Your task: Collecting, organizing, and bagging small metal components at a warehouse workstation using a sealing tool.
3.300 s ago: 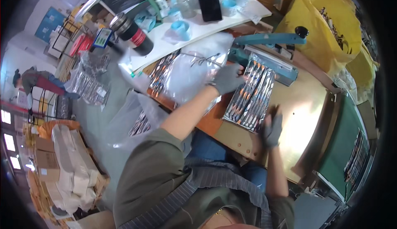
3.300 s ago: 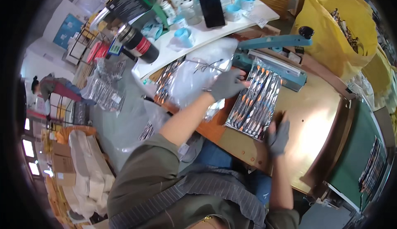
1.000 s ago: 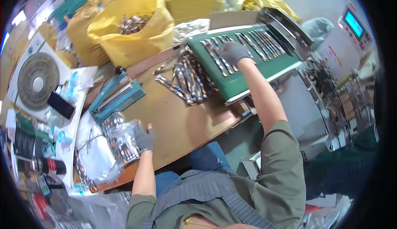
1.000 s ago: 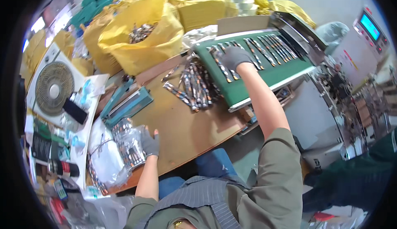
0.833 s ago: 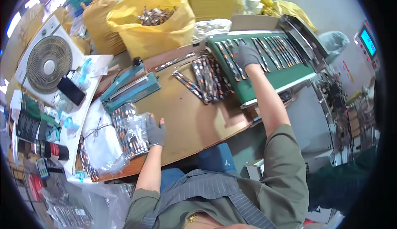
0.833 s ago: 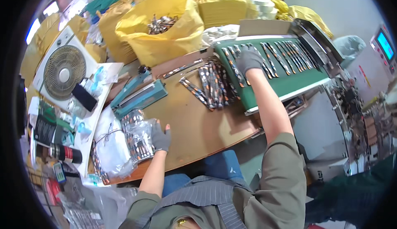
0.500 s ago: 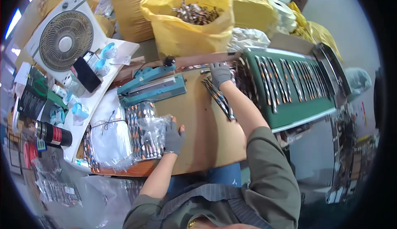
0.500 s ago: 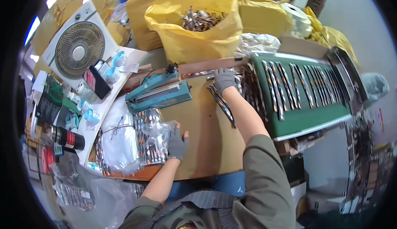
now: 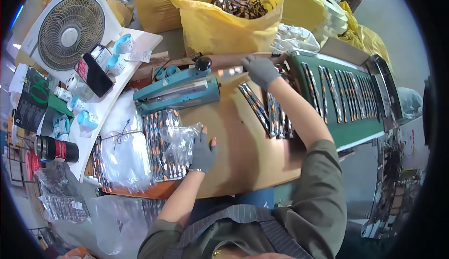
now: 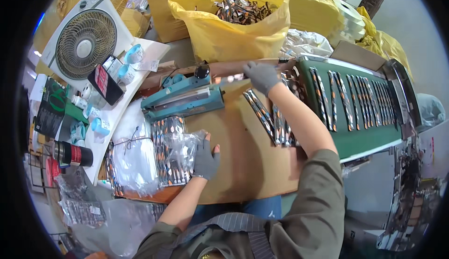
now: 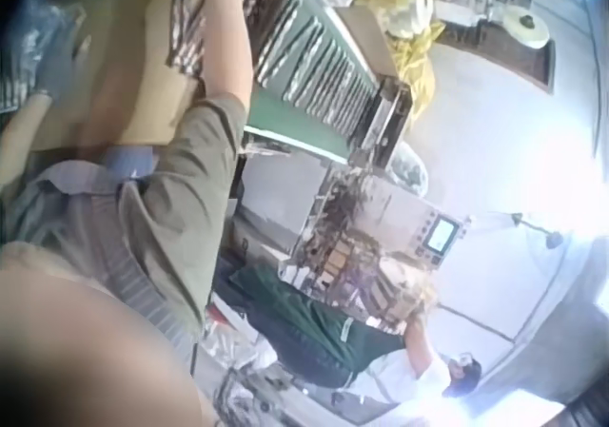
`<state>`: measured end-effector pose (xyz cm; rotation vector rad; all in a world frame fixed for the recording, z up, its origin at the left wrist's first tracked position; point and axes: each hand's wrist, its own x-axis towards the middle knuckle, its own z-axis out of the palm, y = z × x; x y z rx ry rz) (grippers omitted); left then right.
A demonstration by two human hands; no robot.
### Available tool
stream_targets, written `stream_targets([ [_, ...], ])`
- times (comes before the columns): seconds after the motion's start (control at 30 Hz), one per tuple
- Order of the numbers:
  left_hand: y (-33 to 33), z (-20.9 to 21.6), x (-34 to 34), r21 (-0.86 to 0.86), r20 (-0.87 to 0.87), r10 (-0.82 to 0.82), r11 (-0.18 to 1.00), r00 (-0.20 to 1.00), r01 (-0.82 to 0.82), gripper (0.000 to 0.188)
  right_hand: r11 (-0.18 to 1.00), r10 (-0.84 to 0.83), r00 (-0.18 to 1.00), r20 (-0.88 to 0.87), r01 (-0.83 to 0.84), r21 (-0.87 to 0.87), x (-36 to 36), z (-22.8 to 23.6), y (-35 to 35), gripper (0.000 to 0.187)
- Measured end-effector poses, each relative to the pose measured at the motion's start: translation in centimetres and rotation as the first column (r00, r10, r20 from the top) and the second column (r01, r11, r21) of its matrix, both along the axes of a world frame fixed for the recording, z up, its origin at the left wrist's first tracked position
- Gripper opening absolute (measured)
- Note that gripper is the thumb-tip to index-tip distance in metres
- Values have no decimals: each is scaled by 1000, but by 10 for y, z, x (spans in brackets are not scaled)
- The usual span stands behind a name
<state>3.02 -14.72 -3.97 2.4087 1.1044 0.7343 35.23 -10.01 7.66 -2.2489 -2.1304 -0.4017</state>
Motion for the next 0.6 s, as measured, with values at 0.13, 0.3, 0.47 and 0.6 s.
stream_targets([
  [0.13,6,-11,-2,46,30,-23,999,999,22,49,952,280,959,35,-273,-141,-51,-19,-71,23],
  [0.3,5,-9,1,-29,29,9,1000,1000,-9,50,877,-415,885,-211,451,168,-30,-23,-113,72],
  [0.47,-13,0,28,-76,56,-72,994,996,76,55,575,-753,385,-534,779,-249,-14,-53,-127,113],
  [0.6,-2,8,53,-24,113,-115,993,987,119,57,720,-625,394,-674,625,-302,-52,-38,-115,82],
])
